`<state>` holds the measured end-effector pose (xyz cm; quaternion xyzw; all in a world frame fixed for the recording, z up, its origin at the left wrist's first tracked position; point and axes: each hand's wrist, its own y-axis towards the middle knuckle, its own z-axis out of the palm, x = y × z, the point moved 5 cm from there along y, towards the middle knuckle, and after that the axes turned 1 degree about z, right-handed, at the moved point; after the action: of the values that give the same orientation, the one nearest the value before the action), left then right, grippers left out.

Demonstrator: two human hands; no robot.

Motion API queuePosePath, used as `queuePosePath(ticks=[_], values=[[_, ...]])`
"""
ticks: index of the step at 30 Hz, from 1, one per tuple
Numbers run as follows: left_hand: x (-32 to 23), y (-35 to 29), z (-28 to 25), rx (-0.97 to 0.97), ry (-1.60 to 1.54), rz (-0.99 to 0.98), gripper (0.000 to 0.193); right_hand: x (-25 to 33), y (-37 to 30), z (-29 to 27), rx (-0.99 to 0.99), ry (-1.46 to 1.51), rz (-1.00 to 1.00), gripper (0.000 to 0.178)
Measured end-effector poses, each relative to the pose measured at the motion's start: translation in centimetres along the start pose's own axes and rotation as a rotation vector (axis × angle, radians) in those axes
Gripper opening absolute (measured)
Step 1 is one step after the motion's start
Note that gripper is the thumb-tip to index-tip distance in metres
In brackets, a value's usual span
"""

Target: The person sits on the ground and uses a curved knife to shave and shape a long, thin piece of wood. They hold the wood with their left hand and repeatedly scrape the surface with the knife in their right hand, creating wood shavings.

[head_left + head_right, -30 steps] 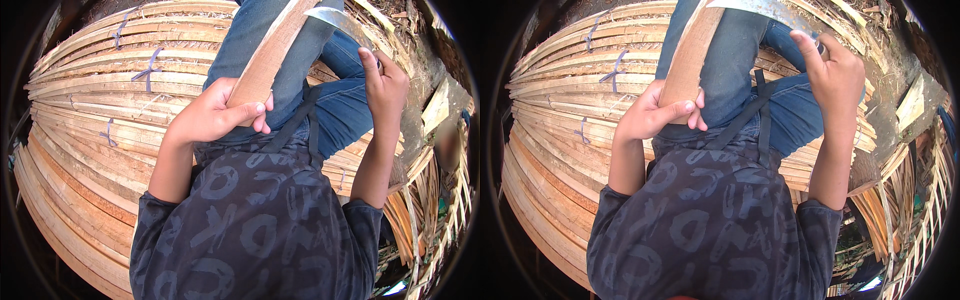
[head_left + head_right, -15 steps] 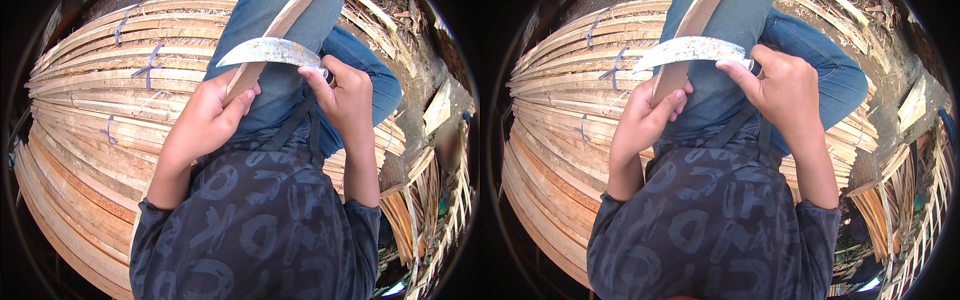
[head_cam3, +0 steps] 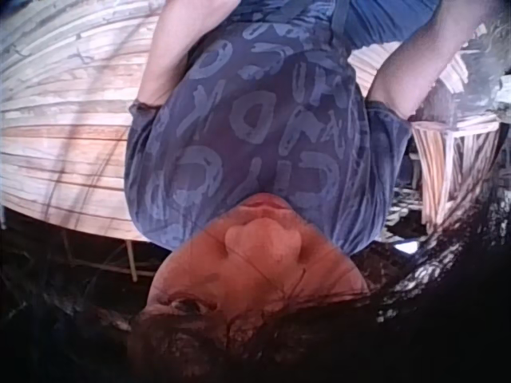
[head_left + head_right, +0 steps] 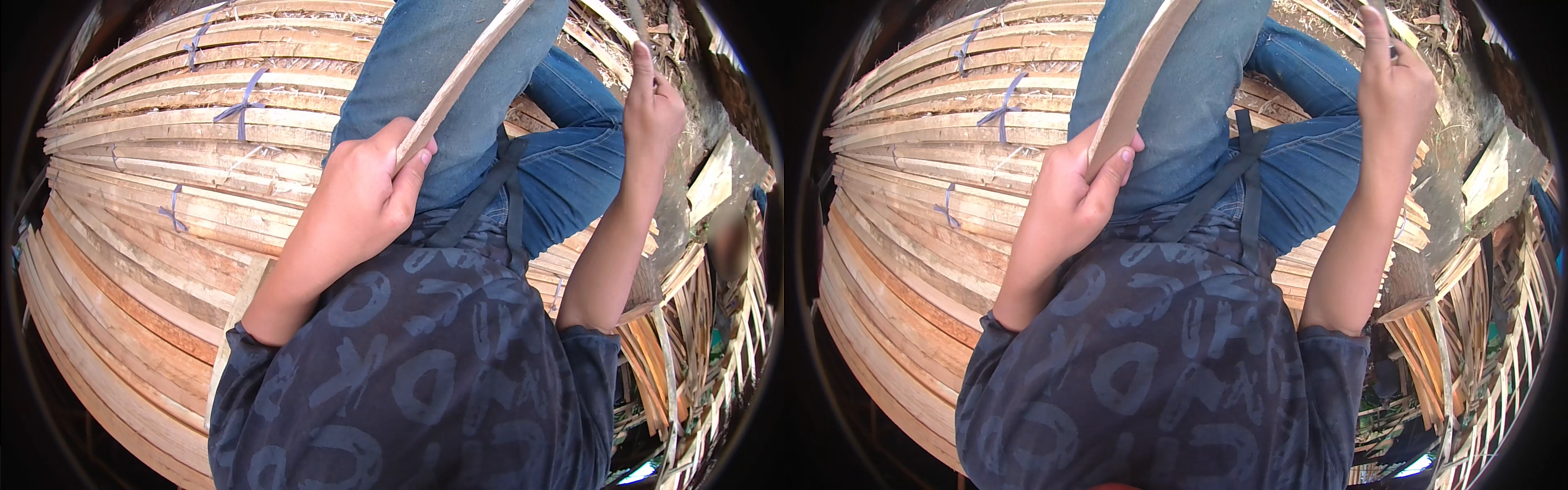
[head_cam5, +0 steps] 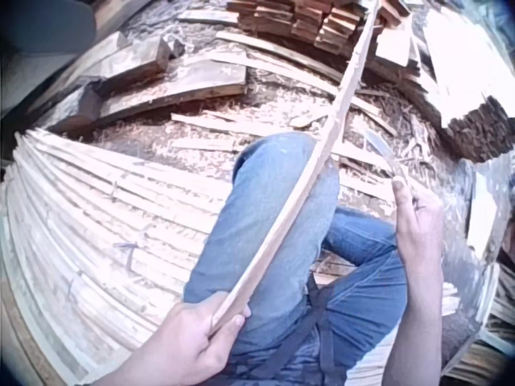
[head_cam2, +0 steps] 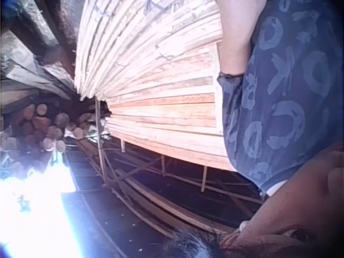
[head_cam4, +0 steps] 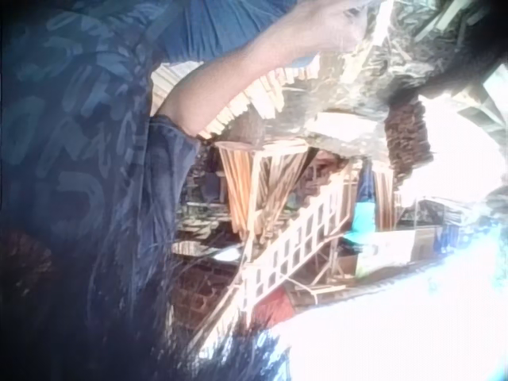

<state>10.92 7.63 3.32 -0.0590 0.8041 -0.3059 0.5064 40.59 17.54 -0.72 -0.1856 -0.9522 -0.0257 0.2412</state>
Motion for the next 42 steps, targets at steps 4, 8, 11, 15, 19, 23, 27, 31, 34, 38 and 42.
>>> queuePosePath(ticks=[4, 8, 11, 15, 19, 23, 27, 31, 34, 38, 42], values=[[0.5, -0.2, -0.3, 0.003, -0.091, -0.068, 0.012, -7.2, 3.8, -3.3, -0.07, 0.212, 0.193, 0.065], [0.6, 0.1, 0.1, 0.006, -0.103, -0.066, 0.012, -6.3, -0.2, -2.6, 0.072, 0.236, 0.121, 0.064], [0.1, 0.0, 0.2, 0.019, -0.035, -0.142, 0.011, -3.6, -3.7, 0.3, 0.185, 0.281, 0.012, 0.06], [-0.7, 0.2, -0.4, -0.101, 0.039, -0.032, 0.01, 0.7, -7.0, 1.4, 0.297, 0.411, -0.032, 0.055], [-0.7, -0.2, -0.9, -0.11, 0.127, -0.077, 0.011, 5.1, -8.3, 0.8, 0.379, 0.377, -0.21, 0.051], [-0.7, 0.1, -1.0, -0.114, 0.107, -0.052, 0.013, 7.6, -8.9, 0.2, 0.373, 0.177, -0.377, 0.054], [-0.5, 0.0, -1.0, -0.103, 0.109, 0.003, 0.015, 8.3, -9.0, 0.4, 0.302, 0.072, -0.48, 0.058], [-0.5, 0.1, -1.0, -0.064, 0.106, -0.032, 0.015, 8.2, -8.3, 0.3, 0.22, -0.012, -0.538, 0.06], [-0.7, 0.3, -1.0, -0.045, 0.097, -0.041, 0.014, 8.2, -7.7, 0.1, 0.165, -0.034, -0.578, 0.062], [-0.6, 0.4, -0.8, -0.063, 0.107, 0.006, 0.013, 7.8, -7.1, -0.1, 0.122, -0.074, -0.588, 0.061], [-0.2, 0.0, -0.8, -0.046, 0.095, -0.041, 0.005, 3.4, -2.7, -0.6, 0.041, -0.024, -0.17, 0.058]])
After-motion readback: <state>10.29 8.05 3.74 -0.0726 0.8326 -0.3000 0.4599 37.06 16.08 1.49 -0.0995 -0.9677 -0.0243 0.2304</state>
